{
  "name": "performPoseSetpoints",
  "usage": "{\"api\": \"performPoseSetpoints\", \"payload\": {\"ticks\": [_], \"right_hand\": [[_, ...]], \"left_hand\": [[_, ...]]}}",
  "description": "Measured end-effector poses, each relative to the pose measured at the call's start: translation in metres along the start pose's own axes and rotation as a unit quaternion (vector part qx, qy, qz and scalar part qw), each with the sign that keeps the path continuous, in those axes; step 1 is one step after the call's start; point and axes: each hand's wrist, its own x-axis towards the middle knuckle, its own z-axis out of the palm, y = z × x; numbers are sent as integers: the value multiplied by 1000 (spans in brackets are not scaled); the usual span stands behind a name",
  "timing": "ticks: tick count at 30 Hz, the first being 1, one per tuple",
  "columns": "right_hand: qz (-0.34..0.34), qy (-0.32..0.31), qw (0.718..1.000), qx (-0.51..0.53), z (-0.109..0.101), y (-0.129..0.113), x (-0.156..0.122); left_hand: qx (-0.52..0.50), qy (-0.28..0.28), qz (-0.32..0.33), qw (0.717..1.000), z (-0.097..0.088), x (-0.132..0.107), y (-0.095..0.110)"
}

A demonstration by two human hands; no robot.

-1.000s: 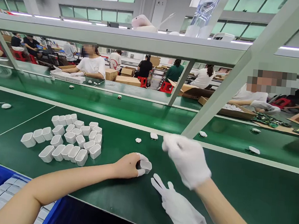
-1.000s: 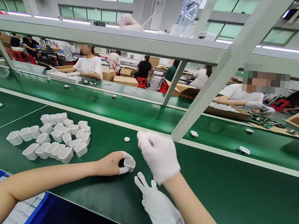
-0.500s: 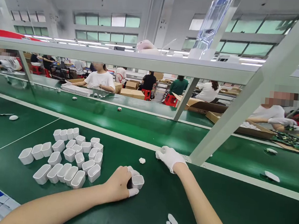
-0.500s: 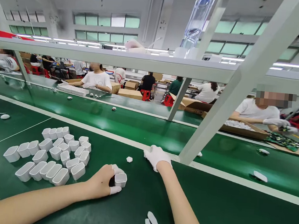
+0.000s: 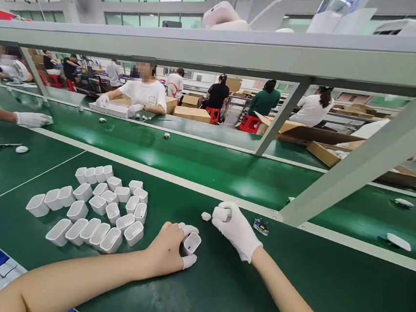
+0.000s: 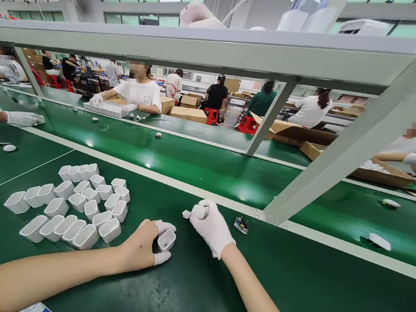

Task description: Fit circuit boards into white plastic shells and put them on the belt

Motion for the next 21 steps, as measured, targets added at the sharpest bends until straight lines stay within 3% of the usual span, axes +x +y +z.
{"api": "performPoseSetpoints", "payload": {"ticks": [5,12,21], "right_hand": [[-32,-80,987,132,19,-14,-33],[25,-85,927,363,29,-11,-42],[40,-102,900,421,25,-15,-44]], "left_hand": [[-9,-51,-59,997,-6,1,5],[-34,-45,-89,994,-3,2,1],[-47,-32,-76,995,-5,1,3]]}}
